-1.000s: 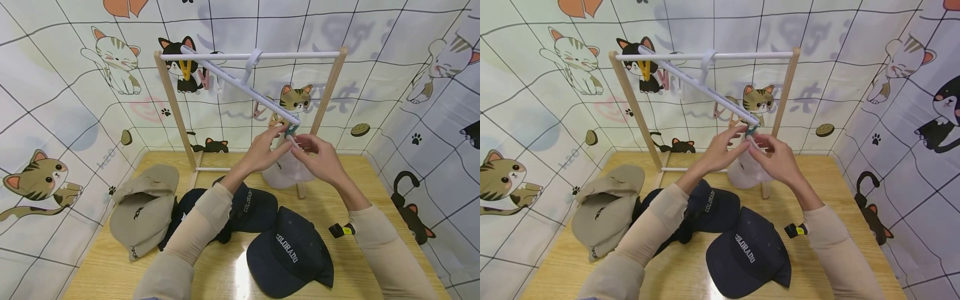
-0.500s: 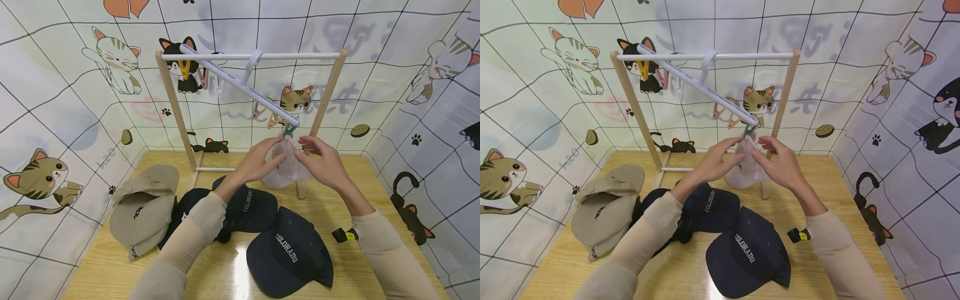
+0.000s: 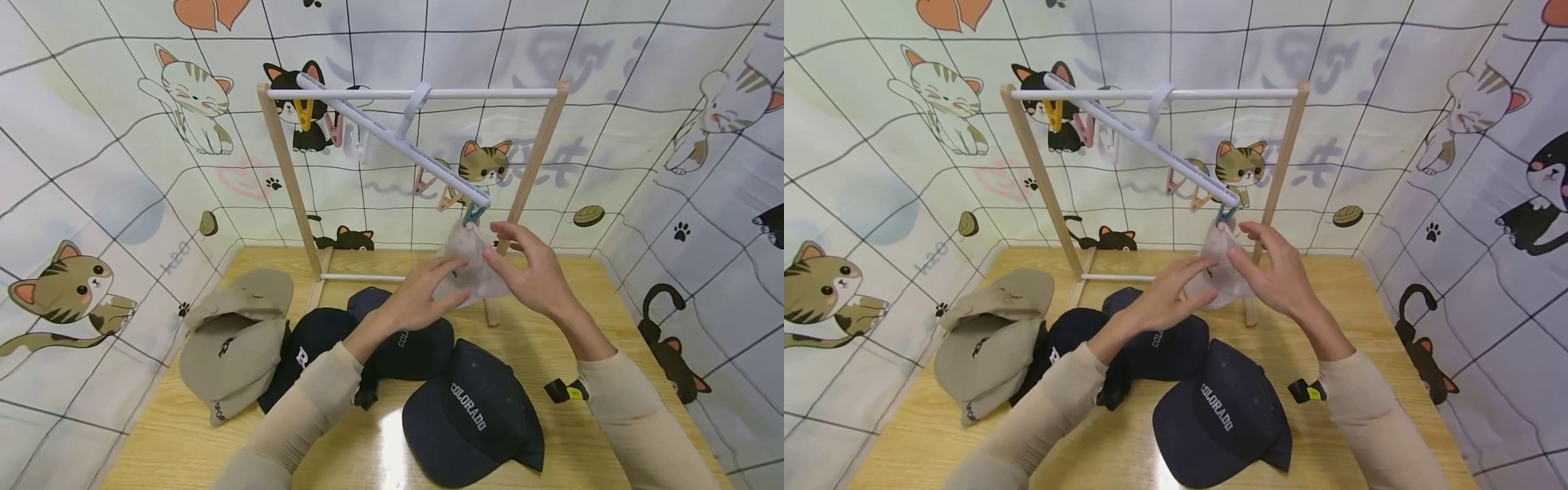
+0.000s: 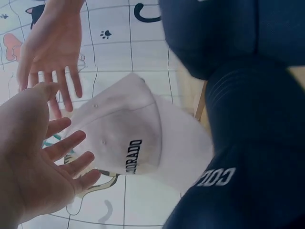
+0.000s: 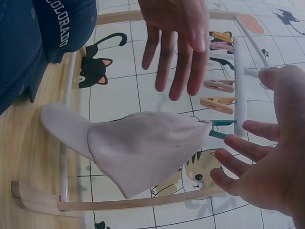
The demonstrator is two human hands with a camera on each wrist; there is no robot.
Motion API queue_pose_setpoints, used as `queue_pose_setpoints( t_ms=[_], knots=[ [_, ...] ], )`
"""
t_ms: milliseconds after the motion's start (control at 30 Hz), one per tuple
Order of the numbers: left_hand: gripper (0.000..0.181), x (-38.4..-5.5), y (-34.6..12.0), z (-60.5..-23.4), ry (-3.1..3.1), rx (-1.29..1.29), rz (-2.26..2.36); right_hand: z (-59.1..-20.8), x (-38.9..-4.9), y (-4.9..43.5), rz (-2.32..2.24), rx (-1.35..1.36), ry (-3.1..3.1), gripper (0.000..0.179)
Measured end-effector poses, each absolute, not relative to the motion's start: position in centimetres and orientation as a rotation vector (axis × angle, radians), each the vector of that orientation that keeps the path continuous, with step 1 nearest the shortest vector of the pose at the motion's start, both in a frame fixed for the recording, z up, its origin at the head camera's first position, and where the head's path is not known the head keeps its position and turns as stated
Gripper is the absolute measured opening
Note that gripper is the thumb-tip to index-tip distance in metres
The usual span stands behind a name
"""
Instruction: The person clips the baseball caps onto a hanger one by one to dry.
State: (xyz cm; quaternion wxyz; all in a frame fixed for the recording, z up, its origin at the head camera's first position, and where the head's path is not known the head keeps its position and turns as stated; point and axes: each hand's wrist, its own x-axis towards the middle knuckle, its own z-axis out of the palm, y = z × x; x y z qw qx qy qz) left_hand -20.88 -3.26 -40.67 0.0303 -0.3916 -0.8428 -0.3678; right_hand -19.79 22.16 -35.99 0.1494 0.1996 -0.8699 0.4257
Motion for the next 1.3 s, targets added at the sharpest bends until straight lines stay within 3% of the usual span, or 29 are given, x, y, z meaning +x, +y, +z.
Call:
queue_pose_setpoints(
  t_ms=[267, 633, 1300],
  knots=[
    [0.063, -18.3, -2.7, -42.9, -2.665, -1.278, -1.135, -35.6, -19.3, 21.8, 1.191, 0.647, -2.451, 0.053],
    [0.049, -16.1, -0.9, -45.5, -2.684, -1.448, -0.941, -34.3, -19.1, 20.8, 1.182, 0.723, -2.422, 0.049],
    [0.051, -15.0, 1.0, -47.7, -2.700, -1.631, -0.803, -33.4, -19.8, 19.7, 1.213, 0.820, -2.486, 0.053]
  ],
)
